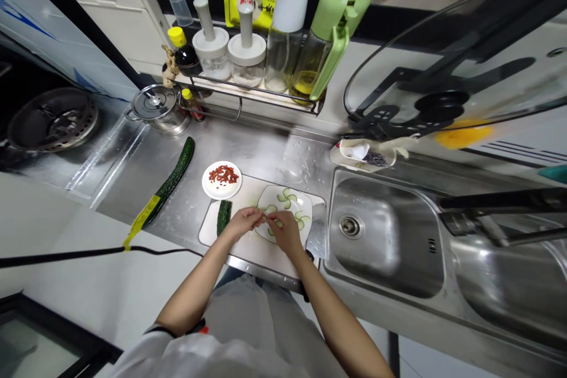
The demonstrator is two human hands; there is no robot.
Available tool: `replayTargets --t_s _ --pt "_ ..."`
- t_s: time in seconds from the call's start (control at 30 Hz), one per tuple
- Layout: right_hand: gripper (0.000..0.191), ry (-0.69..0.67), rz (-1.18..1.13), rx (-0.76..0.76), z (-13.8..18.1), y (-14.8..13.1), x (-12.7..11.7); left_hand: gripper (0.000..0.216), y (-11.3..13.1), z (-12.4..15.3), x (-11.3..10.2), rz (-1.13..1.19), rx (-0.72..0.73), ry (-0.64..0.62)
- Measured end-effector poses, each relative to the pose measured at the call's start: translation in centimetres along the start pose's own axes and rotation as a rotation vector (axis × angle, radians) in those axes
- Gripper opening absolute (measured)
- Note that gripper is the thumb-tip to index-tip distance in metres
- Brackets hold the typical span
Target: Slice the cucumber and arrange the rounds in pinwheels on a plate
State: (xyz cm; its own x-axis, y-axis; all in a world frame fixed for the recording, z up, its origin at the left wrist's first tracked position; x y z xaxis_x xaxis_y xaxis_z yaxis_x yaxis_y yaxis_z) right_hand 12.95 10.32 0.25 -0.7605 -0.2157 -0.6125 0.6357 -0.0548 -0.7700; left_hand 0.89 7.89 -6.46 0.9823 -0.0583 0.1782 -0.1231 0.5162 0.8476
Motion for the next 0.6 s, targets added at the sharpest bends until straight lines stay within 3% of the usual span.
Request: replayTargets --t_s 0.23,0.4,0.6 --pt "0.018 -0.006 0.055 -0.003 0.5 -0.2 0.0 0.039 -1.0 -0.6 -0.6 0.088 -0.045 0.099" --pt "0.014 0.014 -0.028 0.123 0.8 1.3 0.0 0.051 -1.4 -1.0 -1.1 0.162 -0.079 0.134" --pt "0.016 0.010 -0.091 0.140 0.8 1.9 0.4 0.040 -0.4 -2.0 -1.5 0.028 0.013 0.120"
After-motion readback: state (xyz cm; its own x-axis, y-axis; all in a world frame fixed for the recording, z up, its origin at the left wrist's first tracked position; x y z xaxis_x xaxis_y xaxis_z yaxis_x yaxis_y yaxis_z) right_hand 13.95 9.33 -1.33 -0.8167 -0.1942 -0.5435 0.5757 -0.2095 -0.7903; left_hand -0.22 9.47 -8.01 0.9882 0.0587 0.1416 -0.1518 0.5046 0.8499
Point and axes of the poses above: each hand's wrist, its own z-axis away from the middle knuckle, its own x-axis out of the palm, y = z × x, the point moved 10 cm from there along -z, towards the middle knuckle, and after that the axes turned 11 degrees about x, right-handed, at the moved point
